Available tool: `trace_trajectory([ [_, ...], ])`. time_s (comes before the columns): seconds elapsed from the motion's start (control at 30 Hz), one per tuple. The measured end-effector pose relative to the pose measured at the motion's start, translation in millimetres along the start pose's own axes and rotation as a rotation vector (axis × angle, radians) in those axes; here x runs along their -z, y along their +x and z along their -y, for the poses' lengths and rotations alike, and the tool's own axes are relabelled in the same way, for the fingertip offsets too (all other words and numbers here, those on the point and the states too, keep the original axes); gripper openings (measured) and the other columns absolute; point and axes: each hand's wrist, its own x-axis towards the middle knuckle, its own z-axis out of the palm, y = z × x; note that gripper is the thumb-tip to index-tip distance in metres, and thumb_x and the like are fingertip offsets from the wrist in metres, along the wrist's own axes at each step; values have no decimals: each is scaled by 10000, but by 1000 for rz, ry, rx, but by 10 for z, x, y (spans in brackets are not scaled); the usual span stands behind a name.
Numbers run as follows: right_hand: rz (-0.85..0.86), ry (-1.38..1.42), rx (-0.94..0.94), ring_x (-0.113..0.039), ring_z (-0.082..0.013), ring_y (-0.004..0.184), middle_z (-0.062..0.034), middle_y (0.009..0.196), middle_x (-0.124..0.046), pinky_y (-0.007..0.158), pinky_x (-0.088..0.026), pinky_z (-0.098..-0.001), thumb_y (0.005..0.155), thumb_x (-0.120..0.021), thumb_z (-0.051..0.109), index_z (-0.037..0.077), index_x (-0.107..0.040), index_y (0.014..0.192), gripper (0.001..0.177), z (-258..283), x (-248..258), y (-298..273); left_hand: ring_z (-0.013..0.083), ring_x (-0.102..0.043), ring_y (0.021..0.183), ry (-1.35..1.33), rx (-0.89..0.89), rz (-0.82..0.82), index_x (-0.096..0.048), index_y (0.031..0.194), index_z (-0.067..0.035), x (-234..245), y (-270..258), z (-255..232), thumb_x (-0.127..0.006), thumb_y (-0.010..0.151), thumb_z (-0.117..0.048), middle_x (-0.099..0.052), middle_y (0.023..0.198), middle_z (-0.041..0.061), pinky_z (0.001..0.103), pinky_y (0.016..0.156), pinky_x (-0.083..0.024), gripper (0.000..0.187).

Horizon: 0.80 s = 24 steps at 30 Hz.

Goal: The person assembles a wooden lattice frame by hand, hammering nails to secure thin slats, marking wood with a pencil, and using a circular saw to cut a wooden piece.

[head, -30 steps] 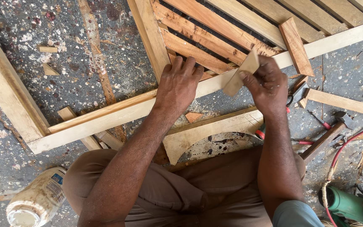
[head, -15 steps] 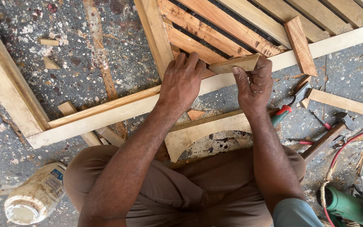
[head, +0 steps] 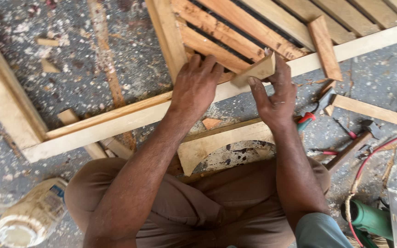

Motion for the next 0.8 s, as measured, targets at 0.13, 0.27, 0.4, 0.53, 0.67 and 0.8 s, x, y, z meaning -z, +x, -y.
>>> trace_trajectory([
  [0.13, 417, -60, -161, -783, -227, 932, -121, 1124, -759, 821, -650, -377, 894, -836, 145, 73, -607, 1428, 586, -29, 542, 34, 199, -598, 953, 43, 7, 80, -727, 1130, -9, -3, -40, 17, -684, 925, -18, -622, 1082, 110, 369, 818, -614, 209],
  [0.27, -101, -218, -239, -780, -227, 978, -72, 1199, -805, 867, -644, -392, 1089, -816, 86, 92, -748, 1285, 208, -429, 646, 36, 205, -603, 969, 57, -33, -5, -723, 1163, -1, -4, -6, 10, -678, 897, -23, -614, 1067, 116, 374, 817, -615, 271],
  [0.4, -251, -1030, 131, -748, -232, 954, -117, 1066, -781, 769, -622, -359, 781, -840, 239, 84, -684, 1228, 498, -809, 746, 45, 209, -594, 952, 14, 5, 82, -720, 1160, 13, 12, -17, 15, -662, 938, -5, -601, 1054, 130, 368, 802, -611, 230],
  [0.53, -92, -703, -258, -755, -253, 1001, -148, 1065, -781, 770, -620, -420, 1116, -698, 48, 60, -687, 1371, 256, -1032, 799, 30, 210, -595, 966, 47, 0, 50, -724, 1115, -2, 49, -38, -4, -669, 910, -13, -601, 1058, 122, 363, 813, -605, 213],
  [0.67, -125, -396, -315, -722, -271, 848, -184, 1040, -739, 718, -603, -447, 913, -558, -38, -25, -535, 1390, 478, -813, 810, 65, 209, -591, 955, 30, 8, 53, -724, 1106, -19, 59, -9, 7, -677, 919, -24, -600, 1053, 112, 364, 825, -601, 193],
  [0.8, -138, -470, -75, -765, -269, 988, -171, 1118, -768, 808, -638, -417, 895, -525, -106, 56, -638, 1340, 486, -849, 800, 4, 218, -594, 964, 36, 15, 65, -723, 1111, -25, 33, -34, -3, -671, 913, -32, -606, 1070, 126, 368, 815, -605, 205],
])
